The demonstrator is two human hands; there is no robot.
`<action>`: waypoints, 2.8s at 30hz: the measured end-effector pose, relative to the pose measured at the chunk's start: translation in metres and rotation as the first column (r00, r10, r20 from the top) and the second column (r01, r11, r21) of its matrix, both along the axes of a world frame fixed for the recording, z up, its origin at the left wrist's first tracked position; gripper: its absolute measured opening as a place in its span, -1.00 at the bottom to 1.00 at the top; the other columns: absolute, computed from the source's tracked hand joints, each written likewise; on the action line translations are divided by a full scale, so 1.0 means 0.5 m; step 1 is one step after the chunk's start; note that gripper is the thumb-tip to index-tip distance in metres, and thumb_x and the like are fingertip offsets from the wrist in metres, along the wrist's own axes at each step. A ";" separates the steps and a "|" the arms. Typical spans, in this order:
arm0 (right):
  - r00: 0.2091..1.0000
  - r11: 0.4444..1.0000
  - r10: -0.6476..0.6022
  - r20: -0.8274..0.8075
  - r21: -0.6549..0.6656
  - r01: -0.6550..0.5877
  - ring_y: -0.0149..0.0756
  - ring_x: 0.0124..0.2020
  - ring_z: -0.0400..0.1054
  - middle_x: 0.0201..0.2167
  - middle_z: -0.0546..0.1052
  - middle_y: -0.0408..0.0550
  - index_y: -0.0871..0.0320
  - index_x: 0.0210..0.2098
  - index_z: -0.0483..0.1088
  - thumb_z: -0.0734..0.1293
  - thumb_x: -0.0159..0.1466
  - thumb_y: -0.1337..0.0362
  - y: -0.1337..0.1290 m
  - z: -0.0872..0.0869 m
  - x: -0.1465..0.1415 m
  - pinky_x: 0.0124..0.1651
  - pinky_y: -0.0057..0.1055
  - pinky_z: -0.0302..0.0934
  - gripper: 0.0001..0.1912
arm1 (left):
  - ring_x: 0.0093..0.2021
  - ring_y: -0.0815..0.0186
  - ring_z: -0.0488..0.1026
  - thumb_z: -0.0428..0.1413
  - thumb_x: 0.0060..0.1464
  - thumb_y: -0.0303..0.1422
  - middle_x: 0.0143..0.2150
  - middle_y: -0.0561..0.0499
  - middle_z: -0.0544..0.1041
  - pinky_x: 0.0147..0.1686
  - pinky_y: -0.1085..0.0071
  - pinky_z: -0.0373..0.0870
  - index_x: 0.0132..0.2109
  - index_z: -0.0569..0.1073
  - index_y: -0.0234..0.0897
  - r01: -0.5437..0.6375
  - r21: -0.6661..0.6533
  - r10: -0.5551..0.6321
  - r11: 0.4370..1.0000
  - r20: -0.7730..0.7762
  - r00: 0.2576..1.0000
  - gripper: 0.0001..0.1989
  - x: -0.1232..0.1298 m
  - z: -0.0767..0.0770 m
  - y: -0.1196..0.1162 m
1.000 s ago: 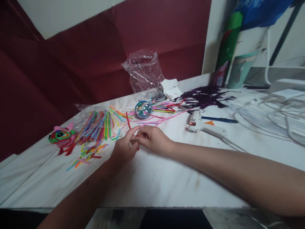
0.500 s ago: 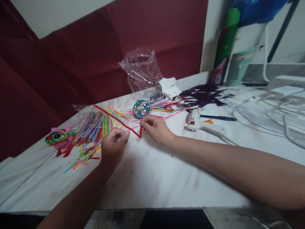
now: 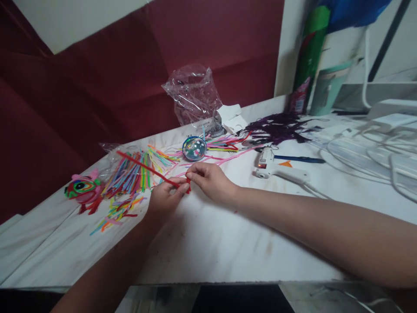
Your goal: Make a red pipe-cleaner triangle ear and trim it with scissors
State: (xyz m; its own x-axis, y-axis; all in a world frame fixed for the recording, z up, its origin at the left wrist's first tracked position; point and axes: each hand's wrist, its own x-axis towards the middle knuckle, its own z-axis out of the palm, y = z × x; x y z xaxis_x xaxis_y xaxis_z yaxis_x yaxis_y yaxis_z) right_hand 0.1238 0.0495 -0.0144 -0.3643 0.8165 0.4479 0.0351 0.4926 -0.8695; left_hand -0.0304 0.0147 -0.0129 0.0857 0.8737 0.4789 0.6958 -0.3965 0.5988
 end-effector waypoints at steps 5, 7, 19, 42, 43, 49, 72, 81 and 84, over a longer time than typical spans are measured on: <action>0.991 0.997 -0.063 0.117 0.055 0.057 -0.40 -0.48 0.22 -0.55 0.38 -0.14 0.21 -0.49 0.30 0.19 0.16 0.29 -0.004 0.005 0.001 -0.38 -0.47 0.09 -0.85 | -0.56 0.39 0.35 0.03 -0.03 -0.38 -0.57 0.05 0.47 -0.48 0.48 0.24 -0.49 0.45 -0.30 -0.006 0.169 0.050 0.986 -0.258 0.965 -0.84 -0.005 -0.009 0.011; 0.970 0.990 -0.124 0.208 0.097 0.105 -0.42 -0.51 0.17 -0.59 0.34 -0.16 0.21 -0.51 0.30 0.19 0.16 0.31 -0.004 0.008 0.002 -0.43 -0.49 0.05 -0.85 | -0.52 0.34 0.37 0.01 -0.01 -0.39 -0.56 0.00 0.46 -0.46 0.45 0.24 -0.49 0.43 -0.31 0.019 0.296 0.094 0.955 -0.362 0.927 -0.83 -0.010 -0.011 0.015; 0.959 0.996 -0.046 0.281 0.088 0.022 -0.45 -0.57 0.06 -0.64 0.20 -0.21 0.19 -0.57 0.24 0.18 0.15 0.18 0.019 0.021 0.020 -0.51 -0.51 -0.03 -0.75 | -0.34 0.27 0.41 0.03 -0.06 -0.42 -0.42 -0.02 0.48 -0.27 0.35 0.27 -0.31 0.41 -0.30 0.074 0.236 -0.003 0.969 -0.290 0.957 -0.88 -0.015 -0.010 0.012; 0.977 0.982 0.168 0.130 -0.111 -0.154 -0.49 -0.60 0.13 -0.64 0.28 -0.23 0.21 -0.50 0.27 0.21 0.17 0.09 0.029 0.018 0.029 -0.50 -0.51 0.01 -0.71 | -0.59 0.48 0.17 0.07 -0.07 -0.29 -0.63 0.17 0.27 -0.57 0.54 0.10 -0.49 0.34 -0.30 0.223 -0.271 -0.121 0.936 0.349 0.929 -0.83 0.001 0.005 0.001; 0.980 0.982 0.160 0.115 -0.124 -0.146 -0.49 -0.61 0.12 -0.65 0.27 -0.23 0.21 -0.51 0.26 0.22 0.16 0.09 0.024 0.022 0.028 -0.51 -0.51 0.00 -0.71 | -0.57 0.47 0.19 0.08 -0.08 -0.30 -0.60 0.16 0.30 -0.55 0.54 0.12 -0.47 0.36 -0.31 0.252 -0.283 -0.133 0.925 0.381 0.915 -0.85 0.002 0.005 0.002; 0.985 0.975 0.154 0.075 -0.171 -0.140 -0.49 -0.62 0.12 -0.67 0.26 -0.24 0.19 -0.55 0.23 0.21 0.15 0.15 0.007 0.037 0.021 -0.52 -0.50 0.02 -0.75 | -0.53 0.44 0.23 0.09 -0.09 -0.27 -0.58 0.12 0.33 -0.50 0.51 0.16 -0.48 0.37 -0.31 0.304 -0.309 -0.154 0.901 0.426 0.892 -0.82 0.004 0.008 0.001; 0.946 0.958 0.234 0.222 -0.218 -0.186 -0.55 -0.69 -0.02 -0.72 0.19 -0.28 0.19 -0.59 0.21 0.22 0.16 0.11 0.002 0.041 0.022 -0.62 -0.54 -0.14 -0.69 | -0.57 0.44 0.13 0.05 -0.03 -0.24 -0.62 0.15 0.22 -0.54 0.52 0.10 -0.51 0.33 -0.29 0.106 -0.117 -0.074 0.987 0.252 0.965 -0.78 -0.004 0.000 0.003; 0.910 0.955 0.284 0.302 -0.174 -0.241 -0.56 -0.67 -0.08 -0.70 0.11 -0.31 0.18 -0.61 0.16 0.24 0.11 0.17 0.008 0.027 0.023 -0.61 -0.55 -0.16 -0.73 | -0.53 0.43 0.21 0.05 -0.04 -0.31 -0.58 0.14 0.31 -0.50 0.52 0.15 -0.50 0.40 -0.29 0.028 -0.016 -0.024 0.999 0.207 0.978 -0.82 -0.004 0.000 0.004; 0.911 0.947 0.308 0.274 -0.184 -0.264 -0.56 -0.67 -0.06 -0.70 0.12 -0.30 0.18 -0.61 0.16 0.24 0.11 0.19 0.005 0.026 0.021 -0.61 -0.55 -0.16 -0.74 | -0.52 0.43 0.22 0.05 -0.03 -0.32 -0.58 0.13 0.31 -0.48 0.51 0.16 -0.51 0.39 -0.29 -0.006 0.014 0.004 1.000 0.169 0.986 -0.82 -0.005 0.001 0.002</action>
State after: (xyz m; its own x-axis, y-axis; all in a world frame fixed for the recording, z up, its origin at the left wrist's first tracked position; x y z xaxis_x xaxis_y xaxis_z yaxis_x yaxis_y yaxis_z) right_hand 0.1341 0.0521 -0.0012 -0.6895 0.7033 0.1729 0.1768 0.3949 -0.9016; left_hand -0.0327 0.0158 -0.0122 -0.0019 0.8669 0.4985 0.5869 -0.4026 0.7024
